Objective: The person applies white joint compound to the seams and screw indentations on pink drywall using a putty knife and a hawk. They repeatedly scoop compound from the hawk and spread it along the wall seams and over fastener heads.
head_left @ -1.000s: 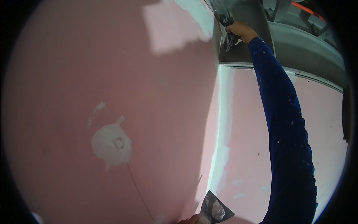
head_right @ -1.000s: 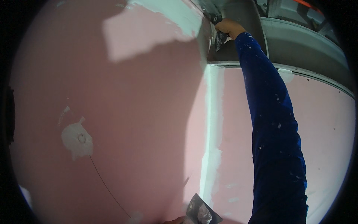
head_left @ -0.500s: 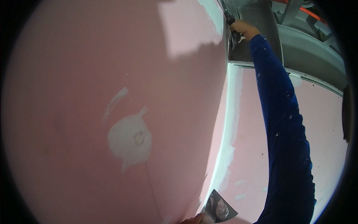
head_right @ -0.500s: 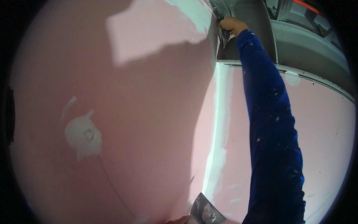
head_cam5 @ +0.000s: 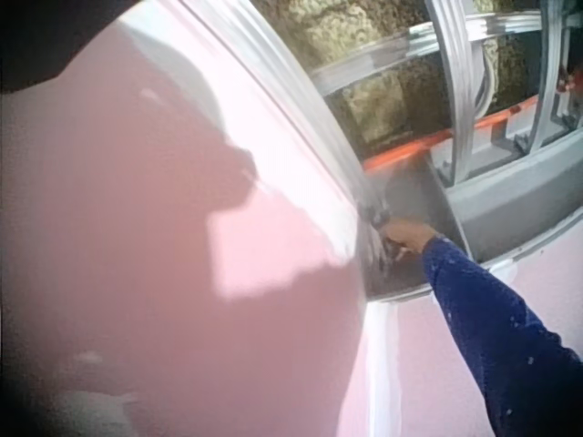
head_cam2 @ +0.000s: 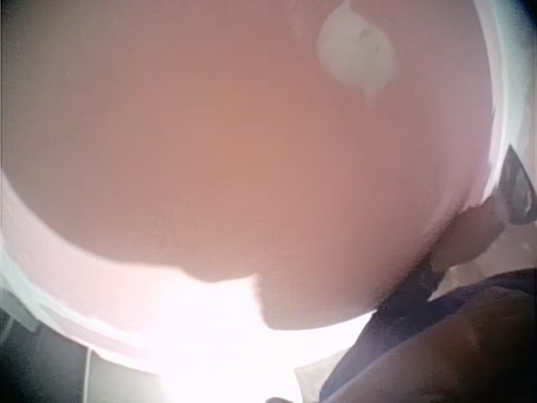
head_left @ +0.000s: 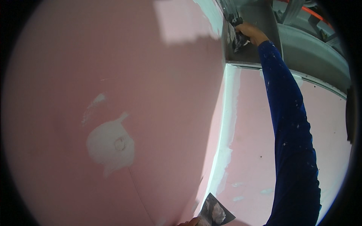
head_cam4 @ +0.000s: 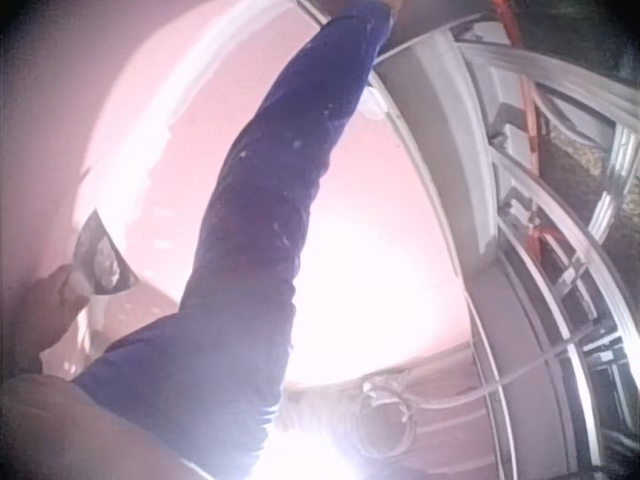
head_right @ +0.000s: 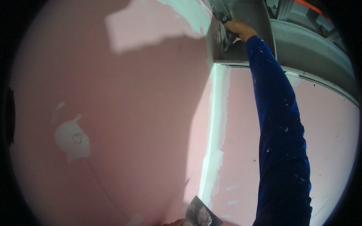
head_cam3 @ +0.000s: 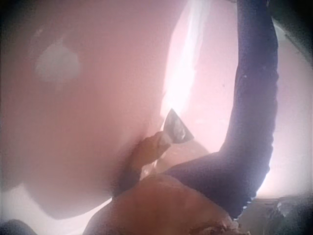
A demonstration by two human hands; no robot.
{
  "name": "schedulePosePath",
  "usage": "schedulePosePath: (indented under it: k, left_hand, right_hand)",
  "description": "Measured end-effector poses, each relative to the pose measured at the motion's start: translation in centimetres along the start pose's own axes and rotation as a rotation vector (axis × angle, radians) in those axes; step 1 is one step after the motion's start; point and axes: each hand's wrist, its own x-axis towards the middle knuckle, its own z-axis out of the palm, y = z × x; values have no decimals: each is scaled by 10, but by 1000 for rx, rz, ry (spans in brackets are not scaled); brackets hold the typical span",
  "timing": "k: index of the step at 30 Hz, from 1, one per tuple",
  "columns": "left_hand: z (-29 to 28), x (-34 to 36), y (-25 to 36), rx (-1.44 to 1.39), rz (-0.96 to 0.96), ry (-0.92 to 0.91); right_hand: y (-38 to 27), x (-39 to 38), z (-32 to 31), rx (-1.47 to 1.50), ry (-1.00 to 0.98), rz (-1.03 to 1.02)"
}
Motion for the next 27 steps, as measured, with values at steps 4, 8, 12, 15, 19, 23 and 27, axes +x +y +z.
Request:
schedulePosePath:
  k: [4,8,12,15,19,23,27]
  left_hand:
    - [-8,-1,4,-114,-76,-131]
    - [-2,1,5,-42,-48,-45]
    - [0,3,3,-98,-3,-39]
    - [-3,2,2,-81,-77,-91]
    - [-2,2,3,-12,-17,-51]
    - [0,0,3,2,-74,1]
    - [-2,-2,-1,-101,-111,-99]
  right_hand:
    - [-16,3,22,-43,65,-6]
    - [-5,-13,8,85,23,-73]
    - [3,-6,-14,32,48,36]
    - [6,12,-10,-92,97,87]
    - [9,21,-1,11,41,18]
    - [2,19,8,7,45,25]
    - [-11,13,10,-76,21,-23]
